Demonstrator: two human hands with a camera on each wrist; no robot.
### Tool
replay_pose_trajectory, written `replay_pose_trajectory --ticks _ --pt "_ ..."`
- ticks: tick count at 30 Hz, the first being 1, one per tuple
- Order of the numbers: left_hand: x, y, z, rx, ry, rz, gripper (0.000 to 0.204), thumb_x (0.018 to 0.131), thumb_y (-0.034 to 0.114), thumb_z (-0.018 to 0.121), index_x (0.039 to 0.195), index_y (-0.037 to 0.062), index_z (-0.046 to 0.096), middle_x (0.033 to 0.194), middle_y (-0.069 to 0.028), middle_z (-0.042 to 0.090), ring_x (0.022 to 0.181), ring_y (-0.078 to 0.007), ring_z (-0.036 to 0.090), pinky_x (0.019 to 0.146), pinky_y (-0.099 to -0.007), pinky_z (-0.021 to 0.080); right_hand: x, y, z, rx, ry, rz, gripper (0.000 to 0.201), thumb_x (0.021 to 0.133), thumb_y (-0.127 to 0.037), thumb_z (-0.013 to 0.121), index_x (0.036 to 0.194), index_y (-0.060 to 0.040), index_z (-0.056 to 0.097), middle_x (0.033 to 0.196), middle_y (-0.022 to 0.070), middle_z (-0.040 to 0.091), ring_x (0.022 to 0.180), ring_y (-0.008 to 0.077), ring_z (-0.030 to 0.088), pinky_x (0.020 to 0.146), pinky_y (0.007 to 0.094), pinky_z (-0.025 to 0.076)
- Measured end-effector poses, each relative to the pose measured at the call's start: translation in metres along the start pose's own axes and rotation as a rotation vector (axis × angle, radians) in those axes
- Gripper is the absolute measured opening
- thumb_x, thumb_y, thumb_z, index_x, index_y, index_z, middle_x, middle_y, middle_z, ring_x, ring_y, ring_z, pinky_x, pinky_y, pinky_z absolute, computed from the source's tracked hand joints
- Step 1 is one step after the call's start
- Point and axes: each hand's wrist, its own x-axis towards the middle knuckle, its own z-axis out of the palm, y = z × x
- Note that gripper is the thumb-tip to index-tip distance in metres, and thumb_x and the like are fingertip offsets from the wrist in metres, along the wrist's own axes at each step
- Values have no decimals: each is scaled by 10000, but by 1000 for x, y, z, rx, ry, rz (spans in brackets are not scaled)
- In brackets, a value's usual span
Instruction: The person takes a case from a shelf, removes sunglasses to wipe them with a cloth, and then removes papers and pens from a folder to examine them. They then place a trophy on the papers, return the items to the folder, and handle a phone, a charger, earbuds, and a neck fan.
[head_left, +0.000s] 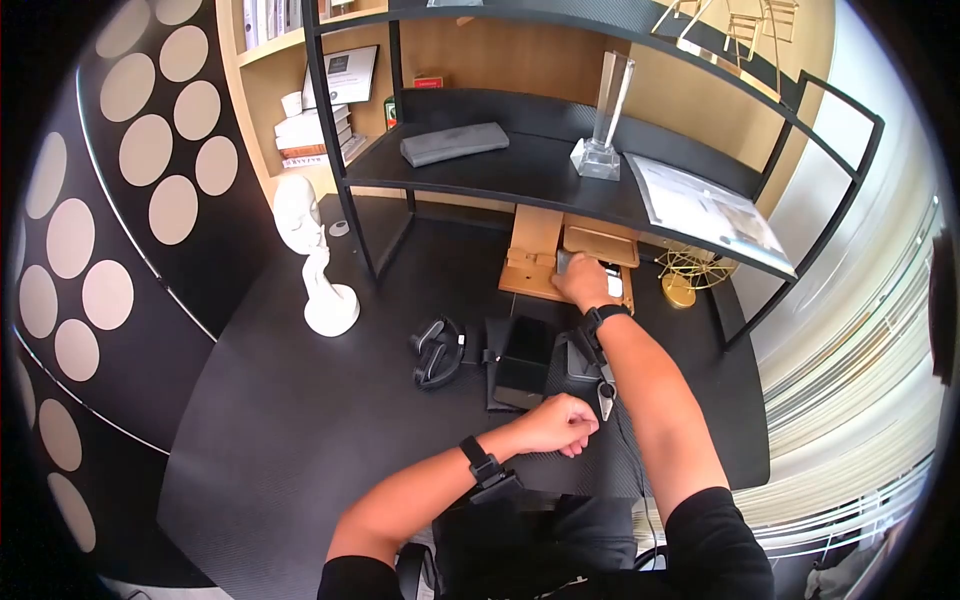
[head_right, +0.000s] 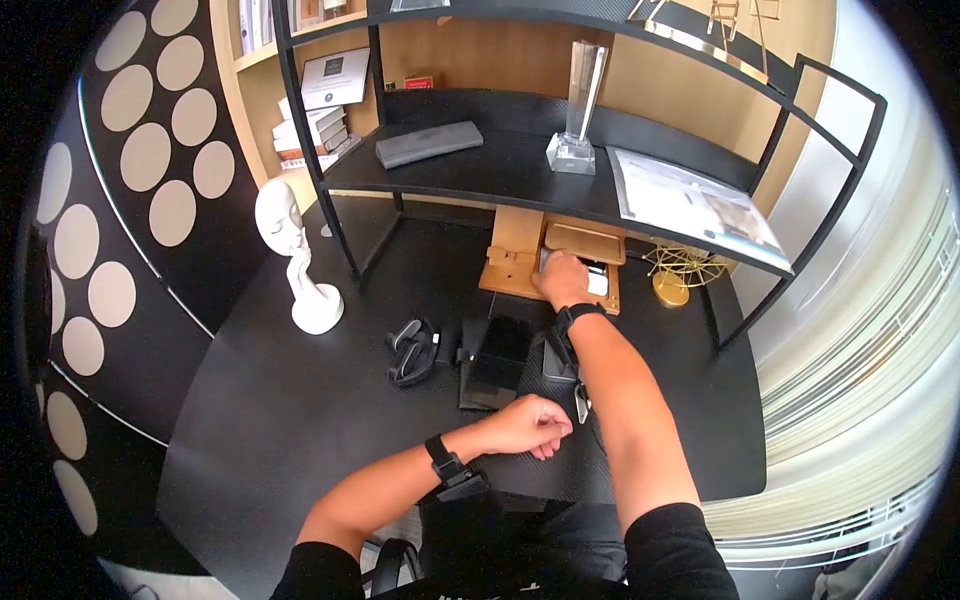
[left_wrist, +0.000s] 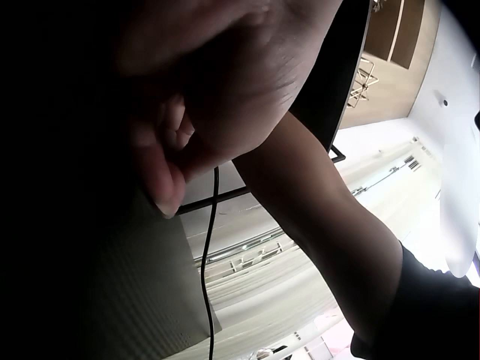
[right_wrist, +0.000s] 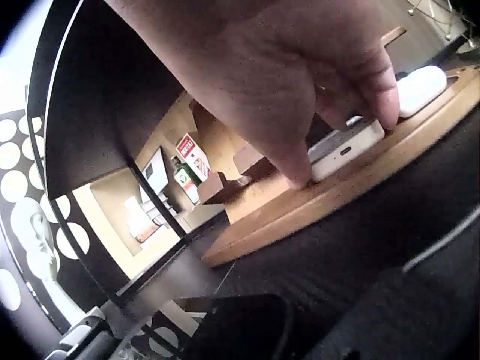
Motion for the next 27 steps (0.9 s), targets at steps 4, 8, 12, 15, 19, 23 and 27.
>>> replay_pose_trajectory --ticks 4,8,12,15,19,23,27 --pt "3 -3 -2 -100 -17 -35 225 996 183 592 1071 -19 656 816 -85 671 691 -153 676 612 -295 595 -7 12 -9 -54 100 -110 581 746 -411 762 1066 63 659 1065 282 684 1023 408 669 915 450 540" --pt "1 0 -3 -113 -5 -25 217 993 169 598 1080 -21 656 834 -88 676 704 -156 678 608 -297 598 -42 26 -43 56 29 -81 581 741 -403 770 1042 80 656 1065 302 677 1042 414 658 913 445 536" --pt "0 4 -4 -126 6 -25 237 987 176 614 1097 -28 660 865 -94 683 721 -154 679 618 -293 603 -89 50 -78 167 47 -105 532 719 -353 737 985 104 673 927 320 682 935 421 689 837 463 541" --pt "-1 6 -4 -126 14 -36 239 990 176 610 1114 -22 663 883 -90 680 761 -151 680 656 -292 607 -126 74 -103 208 52 -60 515 713 -355 733 962 91 671 911 310 688 922 412 696 824 455 540" --pt "-3 13 -4 -131 22 -22 239 998 183 603 1116 -17 661 894 -81 674 802 -153 682 698 -296 607 -158 118 -106 226 123 41 512 726 -359 746 993 70 664 934 304 692 934 414 695 838 454 542" --pt "0 4 -1 -341 4 110 218 1014 161 579 1120 -11 662 921 -73 682 857 -157 686 764 -293 586 -170 154 -91 215 127 124 498 735 -338 773 1003 65 652 971 306 690 958 418 687 850 463 544" --pt "1 1 6 -257 5 153 217 1018 144 569 1132 -17 661 980 -82 695 908 -147 676 871 -303 551 -177 165 -76 193 103 140 489 734 -326 777 989 72 654 934 305 692 923 433 690 827 471 557"
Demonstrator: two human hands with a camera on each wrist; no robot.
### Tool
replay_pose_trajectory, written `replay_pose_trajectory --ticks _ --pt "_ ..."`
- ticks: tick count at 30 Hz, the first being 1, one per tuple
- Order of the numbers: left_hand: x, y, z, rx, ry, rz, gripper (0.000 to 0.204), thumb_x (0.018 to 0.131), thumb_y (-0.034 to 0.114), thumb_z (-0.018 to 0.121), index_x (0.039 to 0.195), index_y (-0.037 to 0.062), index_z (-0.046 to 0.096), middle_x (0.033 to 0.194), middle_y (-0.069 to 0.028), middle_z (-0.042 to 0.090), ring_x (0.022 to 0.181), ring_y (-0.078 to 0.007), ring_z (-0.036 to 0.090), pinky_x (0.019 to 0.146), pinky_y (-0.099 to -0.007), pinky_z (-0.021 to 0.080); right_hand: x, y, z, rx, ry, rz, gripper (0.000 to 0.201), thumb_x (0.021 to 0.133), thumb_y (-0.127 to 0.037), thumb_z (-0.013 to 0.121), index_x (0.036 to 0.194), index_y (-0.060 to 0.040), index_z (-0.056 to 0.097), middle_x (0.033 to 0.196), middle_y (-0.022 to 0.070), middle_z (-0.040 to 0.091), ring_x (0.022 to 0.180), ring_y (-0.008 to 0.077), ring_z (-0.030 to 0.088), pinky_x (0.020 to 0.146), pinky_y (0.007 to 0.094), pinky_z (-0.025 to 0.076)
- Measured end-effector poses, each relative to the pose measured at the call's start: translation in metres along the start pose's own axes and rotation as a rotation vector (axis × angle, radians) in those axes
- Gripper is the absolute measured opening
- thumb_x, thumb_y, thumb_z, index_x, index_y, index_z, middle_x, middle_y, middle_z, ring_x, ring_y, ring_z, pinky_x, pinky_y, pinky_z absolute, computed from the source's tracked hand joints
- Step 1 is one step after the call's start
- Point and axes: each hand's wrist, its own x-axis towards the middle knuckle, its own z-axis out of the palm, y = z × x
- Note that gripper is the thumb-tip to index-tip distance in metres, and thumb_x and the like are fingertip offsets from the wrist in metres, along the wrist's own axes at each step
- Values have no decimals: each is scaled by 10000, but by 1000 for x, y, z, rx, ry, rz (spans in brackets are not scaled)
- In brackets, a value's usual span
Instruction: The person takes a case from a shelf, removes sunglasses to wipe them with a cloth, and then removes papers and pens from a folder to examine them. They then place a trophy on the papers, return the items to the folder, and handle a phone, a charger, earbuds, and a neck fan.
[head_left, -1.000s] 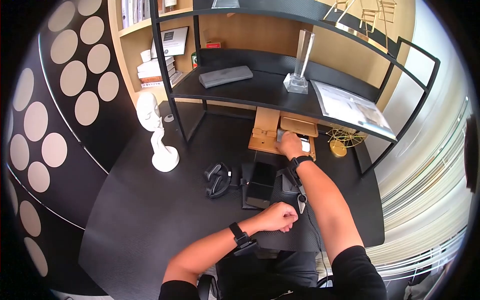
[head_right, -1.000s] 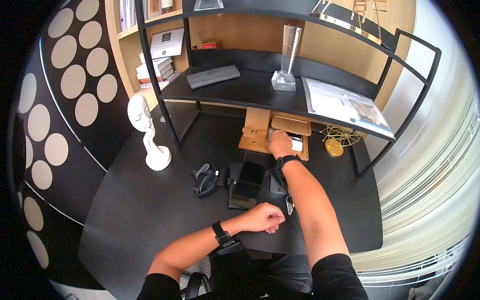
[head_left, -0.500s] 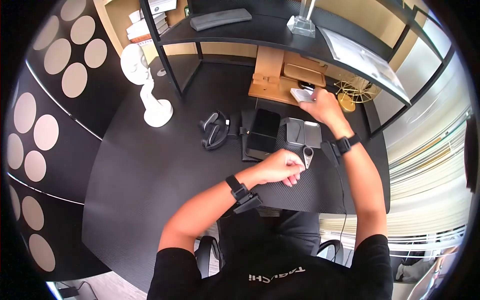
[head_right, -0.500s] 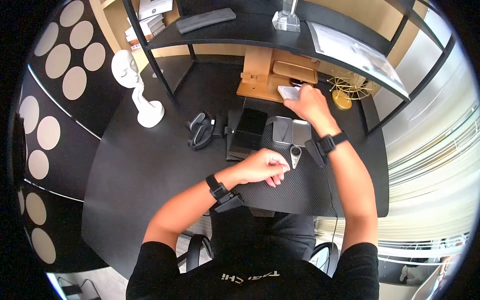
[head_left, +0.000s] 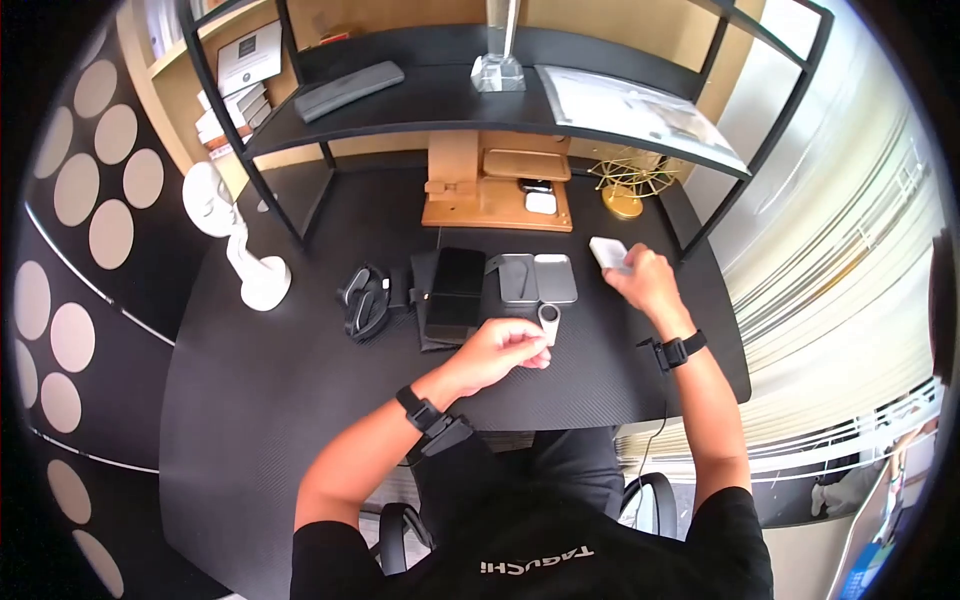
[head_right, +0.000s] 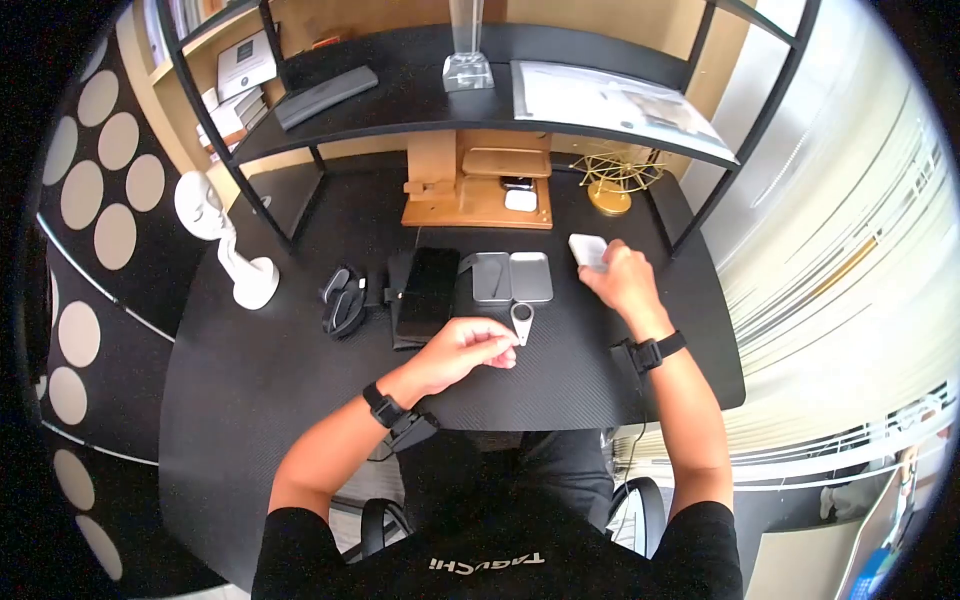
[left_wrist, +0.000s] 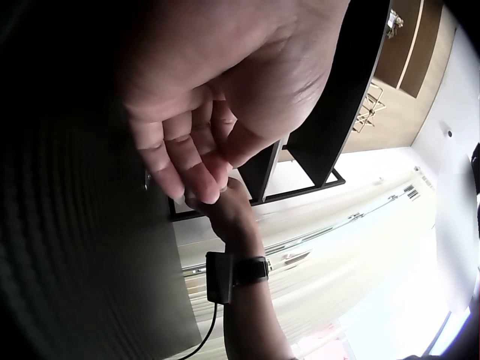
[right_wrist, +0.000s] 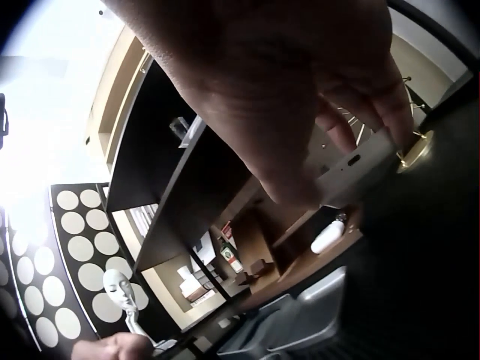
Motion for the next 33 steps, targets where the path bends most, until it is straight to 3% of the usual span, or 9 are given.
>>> replay_pose_trajectory --ticks 10,13,17,18,21,24,28,33 --pt "0 5 -1 -15 -11 -68 204 1008 127 580 1126 -16 666 981 -82 698 923 -149 673 885 -303 550 -16 4 19 -46 -56 -175 588 714 -363 829 1041 81 626 931 288 690 926 426 679 841 463 547" --pt "1 2 -3 -29 -7 -73 203 1008 129 582 1125 -15 666 987 -84 697 929 -150 674 893 -305 549 -8 -7 4 -76 -191 -119 574 711 -386 844 1016 64 656 921 264 701 924 397 689 828 437 545" --pt "1 2 -3 -33 -5 -68 208 1011 129 579 1128 -20 663 994 -84 697 937 -152 675 900 -305 546 37 -10 9 14 -38 -255 396 752 -263 807 986 28 677 948 233 708 914 405 681 814 460 543" --pt "1 1 -4 -33 -10 -66 209 1011 130 579 1130 -21 662 995 -84 697 937 -152 675 902 -305 545 52 -15 15 84 -49 -257 340 764 -195 787 1021 0 679 972 225 703 974 391 665 845 453 528" --pt "2 -2 -6 -35 -28 -55 212 1012 126 575 1140 -22 658 1002 -89 700 942 -156 677 904 -307 541 97 -27 44 168 -48 -286 331 758 -177 790 1017 -6 674 1026 235 686 1042 380 644 892 437 513" --pt "2 -3 -6 -30 -28 -58 212 1015 116 566 1145 -25 657 1008 -93 701 950 -162 679 901 -308 543 133 -37 76 134 -38 -286 352 745 -175 807 997 11 648 1018 227 690 1010 386 654 869 432 516" --pt "3 -7 -8 -35 -22 -53 216 1019 117 557 1146 -29 655 1008 -94 700 954 -163 678 899 -310 544 146 -48 100 59 -51 -233 417 742 -202 821 1041 10 622 1020 233 686 1032 388 651 890 436 513" --pt "3 -4 -8 -31 -31 -50 219 1021 120 556 1148 -29 653 1010 -94 700 956 -164 678 898 -310 546 140 -57 90 57 -69 -205 434 731 -210 830 1046 16 635 1059 241 678 1046 390 649 907 431 513"
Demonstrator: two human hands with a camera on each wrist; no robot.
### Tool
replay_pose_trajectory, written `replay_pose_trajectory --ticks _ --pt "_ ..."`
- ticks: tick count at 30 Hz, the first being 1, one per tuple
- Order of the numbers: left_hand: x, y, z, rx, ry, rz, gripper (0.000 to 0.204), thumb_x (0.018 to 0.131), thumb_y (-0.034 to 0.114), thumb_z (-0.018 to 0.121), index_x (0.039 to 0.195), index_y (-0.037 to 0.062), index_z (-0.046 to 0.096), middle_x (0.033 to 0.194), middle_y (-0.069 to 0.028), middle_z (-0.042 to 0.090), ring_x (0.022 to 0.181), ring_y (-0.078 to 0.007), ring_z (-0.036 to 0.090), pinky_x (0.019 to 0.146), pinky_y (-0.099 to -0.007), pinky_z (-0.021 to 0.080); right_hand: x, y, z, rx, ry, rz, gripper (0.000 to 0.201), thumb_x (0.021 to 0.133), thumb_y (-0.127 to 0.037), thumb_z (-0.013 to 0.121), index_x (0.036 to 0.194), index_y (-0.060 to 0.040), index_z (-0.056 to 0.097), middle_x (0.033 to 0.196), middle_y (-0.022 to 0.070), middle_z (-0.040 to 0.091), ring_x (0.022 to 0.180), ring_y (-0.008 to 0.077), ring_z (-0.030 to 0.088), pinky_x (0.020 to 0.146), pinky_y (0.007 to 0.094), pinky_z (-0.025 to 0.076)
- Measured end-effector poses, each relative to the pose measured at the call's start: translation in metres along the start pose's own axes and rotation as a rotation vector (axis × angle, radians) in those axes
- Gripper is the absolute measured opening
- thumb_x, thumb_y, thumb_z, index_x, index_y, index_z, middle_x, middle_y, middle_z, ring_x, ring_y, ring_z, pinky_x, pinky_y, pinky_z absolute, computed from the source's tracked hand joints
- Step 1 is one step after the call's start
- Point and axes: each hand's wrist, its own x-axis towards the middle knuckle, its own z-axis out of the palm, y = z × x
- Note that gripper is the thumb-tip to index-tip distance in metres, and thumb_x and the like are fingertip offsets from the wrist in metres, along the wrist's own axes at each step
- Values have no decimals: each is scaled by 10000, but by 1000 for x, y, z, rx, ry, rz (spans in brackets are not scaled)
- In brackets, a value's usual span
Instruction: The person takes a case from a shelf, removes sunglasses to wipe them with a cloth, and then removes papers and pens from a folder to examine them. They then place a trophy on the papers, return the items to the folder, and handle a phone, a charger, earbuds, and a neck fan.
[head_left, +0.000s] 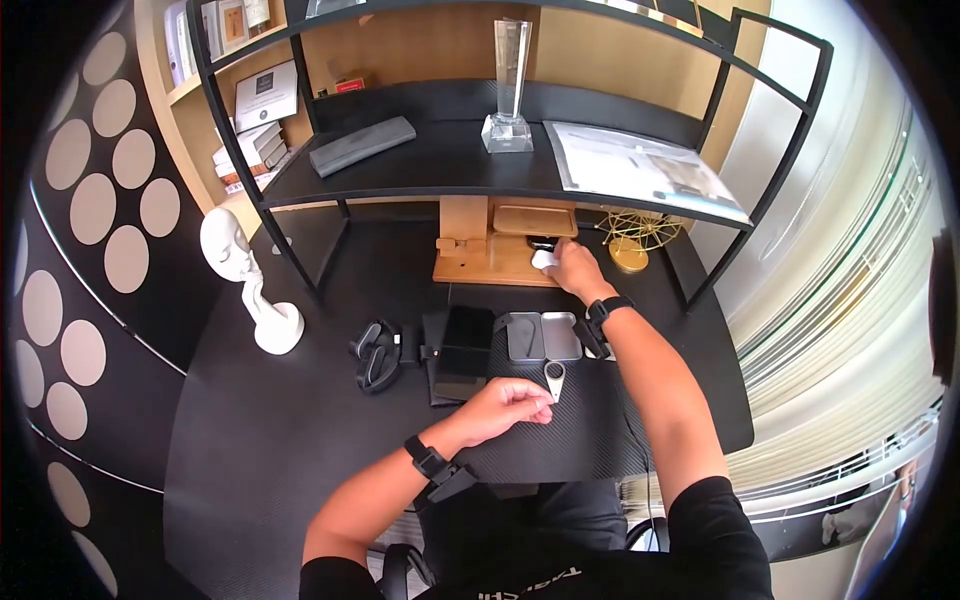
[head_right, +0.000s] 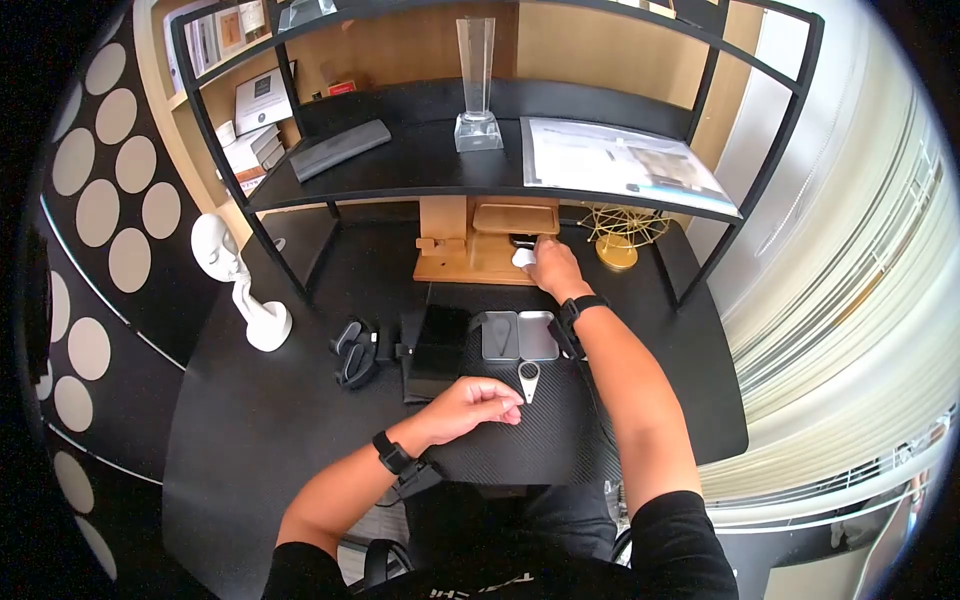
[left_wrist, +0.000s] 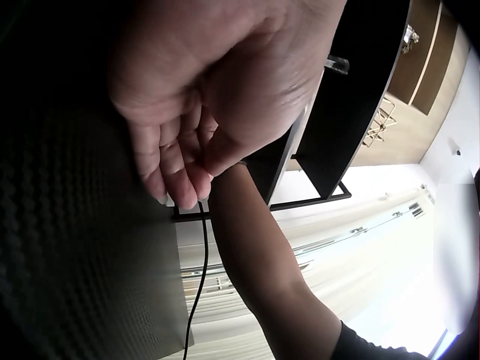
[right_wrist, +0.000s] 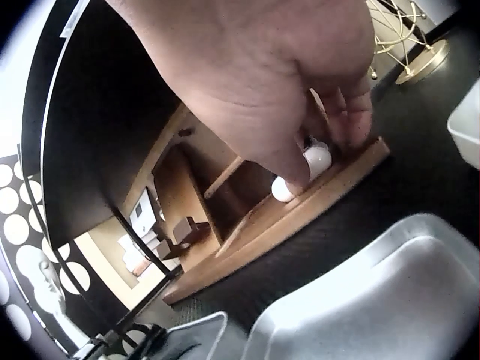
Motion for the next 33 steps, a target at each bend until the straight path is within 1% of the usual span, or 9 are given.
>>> replay_pose_trajectory --ticks 5,8,10,12,16,22,25,28,33 --pt "-1 1 -1 -27 -1 -12 236 1012 146 585 1160 -27 647 1020 -99 691 964 -169 676 891 -311 550 -21 4 -16 61 146 -175 446 706 -165 826 1080 22 671 1058 245 653 1007 399 641 915 430 516" --pt "-2 3 1 -69 18 -7 278 1011 135 580 1245 -14 591 1086 -121 673 995 -187 674 909 -328 551 -72 -22 -60 256 -15 -282 424 693 -113 829 1071 2 673 1030 194 634 921 343 652 864 392 540" --pt "-4 10 8 -126 58 23 344 1012 124 571 1330 -2 525 1160 -143 649 1026 -209 672 925 -345 552 -113 -31 -76 416 -198 -387 448 690 24 815 1109 -11 660 1056 73 539 906 172 647 761 285 559" --pt "-3 9 8 -162 78 59 455 1019 109 544 1435 24 381 1267 -175 586 1073 -265 663 946 -398 558 -147 -39 -85 576 -361 -422 440 709 45 799 1121 -28 662 1091 66 541 916 162 640 768 278 562" --pt "-2 10 12 -161 117 23 376 1029 132 532 1372 5 447 1206 -156 621 1043 -243 677 896 -382 595 -173 -37 -77 609 -542 -422 463 753 46 783 1193 -25 658 1128 63 535 954 157 635 792 272 557" --pt "-1 8 8 -145 131 33 317 1025 116 533 1312 -16 510 1183 -147 643 1037 -229 685 920 -368 586 -168 -8 -31 1279 -618 -317 481 854 42 722 1318 3 600 1191 62 579 994 137 632 811 275 551" --pt "-2 11 7 -180 91 62 316 1009 94 558 1305 -5 511 1201 -151 638 1061 -232 678 945 -372 575 -169 -2 -32 1383 -727 -134 476 900 22 682 1360 0 564 1249 84 594 949 122 644 798 275 554" --pt "-1 10 7 -149 89 73 317 990 88 594 1280 3 497 1222 -166 628 1110 -270 662 980 -401 554 -173 -4 -36 1378 -640 -128 461 929 2 656 1377 -5 545 1279 103 593 913 117 649 783 267 555" --pt "0 9 7 -194 121 93 296 969 64 623 1235 16 502 1232 -161 620 1126 -285 656 988 -406 551 -177 -4 -24 1291 -404 -226 410 912 -1 678 1314 -28 604 1156 54 573 893 113 619 753 250 544"
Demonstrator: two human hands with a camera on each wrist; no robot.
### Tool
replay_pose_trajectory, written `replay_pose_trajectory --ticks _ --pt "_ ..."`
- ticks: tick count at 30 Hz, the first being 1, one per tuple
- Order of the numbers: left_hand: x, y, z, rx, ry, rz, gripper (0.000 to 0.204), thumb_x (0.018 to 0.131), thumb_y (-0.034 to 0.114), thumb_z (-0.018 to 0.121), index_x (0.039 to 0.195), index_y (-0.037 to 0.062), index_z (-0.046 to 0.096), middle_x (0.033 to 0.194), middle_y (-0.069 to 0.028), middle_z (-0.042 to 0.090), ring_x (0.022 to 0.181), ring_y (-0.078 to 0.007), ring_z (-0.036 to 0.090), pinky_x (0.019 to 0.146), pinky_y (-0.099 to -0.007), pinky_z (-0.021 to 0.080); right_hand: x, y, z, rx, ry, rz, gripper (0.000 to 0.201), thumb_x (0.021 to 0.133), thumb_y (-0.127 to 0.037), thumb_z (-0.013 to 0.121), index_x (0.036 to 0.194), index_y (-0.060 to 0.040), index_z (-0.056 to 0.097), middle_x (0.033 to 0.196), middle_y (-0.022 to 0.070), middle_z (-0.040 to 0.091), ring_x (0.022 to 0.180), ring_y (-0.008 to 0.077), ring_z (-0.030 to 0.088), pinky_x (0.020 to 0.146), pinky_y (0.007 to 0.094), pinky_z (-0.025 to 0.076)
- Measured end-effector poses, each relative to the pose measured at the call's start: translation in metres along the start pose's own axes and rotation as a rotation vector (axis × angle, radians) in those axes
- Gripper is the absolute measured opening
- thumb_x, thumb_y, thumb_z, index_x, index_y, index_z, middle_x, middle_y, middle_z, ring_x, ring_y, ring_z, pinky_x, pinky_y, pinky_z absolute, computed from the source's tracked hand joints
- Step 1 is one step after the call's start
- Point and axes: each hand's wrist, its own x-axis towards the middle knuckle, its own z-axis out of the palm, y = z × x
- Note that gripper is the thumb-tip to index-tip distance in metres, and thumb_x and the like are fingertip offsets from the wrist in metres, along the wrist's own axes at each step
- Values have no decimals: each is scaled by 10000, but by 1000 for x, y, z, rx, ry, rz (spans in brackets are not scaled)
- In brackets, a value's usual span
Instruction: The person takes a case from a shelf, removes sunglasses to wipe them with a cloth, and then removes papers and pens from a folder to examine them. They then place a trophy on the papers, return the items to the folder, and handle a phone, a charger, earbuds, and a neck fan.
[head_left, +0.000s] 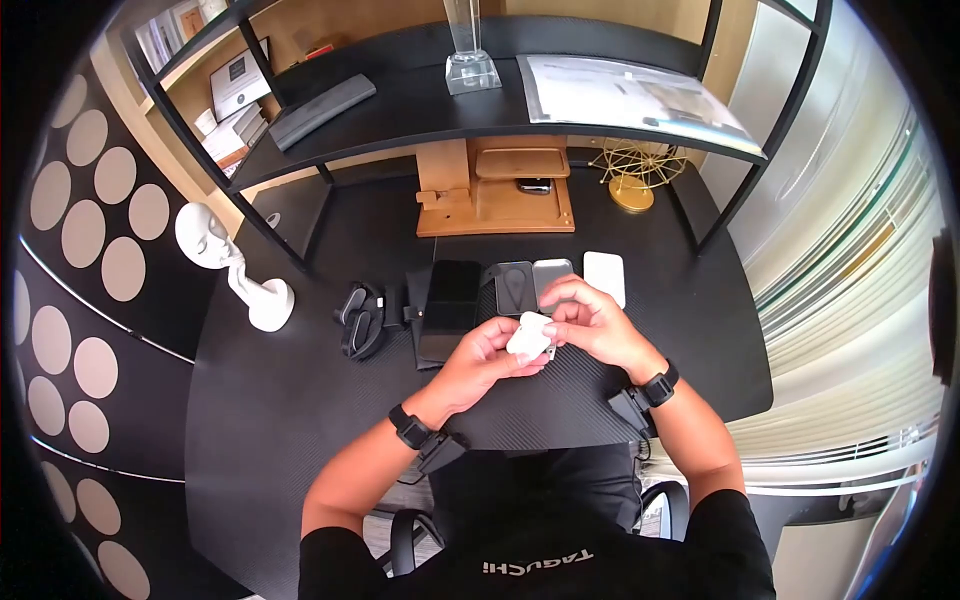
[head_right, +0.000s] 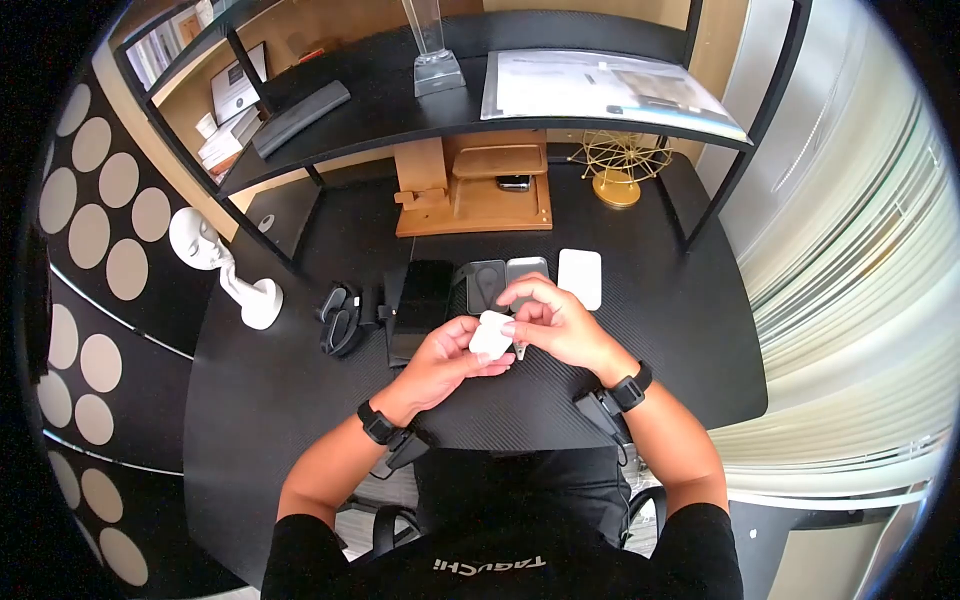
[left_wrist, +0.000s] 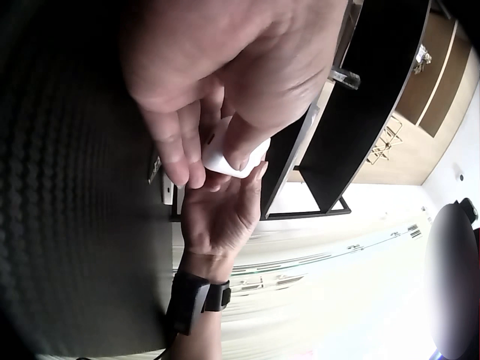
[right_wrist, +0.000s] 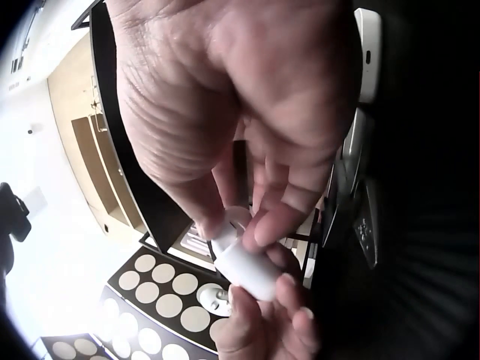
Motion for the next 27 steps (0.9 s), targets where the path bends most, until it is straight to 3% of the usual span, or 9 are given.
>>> replay_pose_trajectory --ticks 5,8,14,17,20,23,24,27 --pt "-1 4 1 -16 6 -18 294 976 54 602 1247 8 497 1232 -157 615 1117 -283 659 992 -408 550 1 -15 5 -463 -33 -276 282 880 -20 710 1158 -62 722 1092 40 530 988 143 559 811 271 500" --pt "-1 4 -2 -37 -7 -30 298 985 49 581 1266 1 495 1235 -159 614 1110 -280 661 991 -410 551 0 -18 8 -482 -7 -227 255 865 -35 725 1117 -71 745 1097 46 538 1014 164 544 843 293 479" --pt "0 0 -4 -52 -13 -26 306 994 57 565 1287 -5 503 1241 -153 615 1097 -269 661 986 -405 551 1 -17 2 -638 15 -301 212 865 -40 726 1076 -59 736 1097 60 544 1010 173 556 830 291 498" --pt "0 0 -5 -57 -10 -27 317 993 60 570 1296 -6 501 1235 -148 619 1089 -263 663 976 -399 555 -1 -19 5 -641 17 -270 182 886 -12 694 1067 -23 690 1137 78 552 1001 156 582 800 279 528" --pt "0 -1 -5 -66 11 -33 323 991 60 577 1297 -7 499 1222 -146 625 1082 -255 665 967 -394 559 -1 -16 4 -433 92 -270 186 900 -5 670 1083 -4 645 1086 71 603 911 141 633 767 264 538" --pt "1 0 -2 -51 35 -43 314 990 60 579 1287 -5 500 1210 -144 631 1075 -244 667 965 -387 559 -5 -14 1 -26 183 -115 189 904 21 646 1092 0 636 989 58 646 889 125 651 760 246 547" --pt "1 -1 -2 -33 39 -50 308 990 60 579 1281 -4 500 1207 -144 632 1073 -241 667 965 -384 560 -5 -19 5 2 224 -116 172 883 25 656 1052 -6 664 874 43 640 826 120 633 718 251 530" --pt "2 -2 -3 -16 39 -59 298 991 64 581 1270 -3 502 1200 -140 634 1064 -232 669 964 -377 560 -3 -23 -2 -431 83 -323 138 867 21 660 997 -3 696 873 48 628 741 114 600 658 253 497"
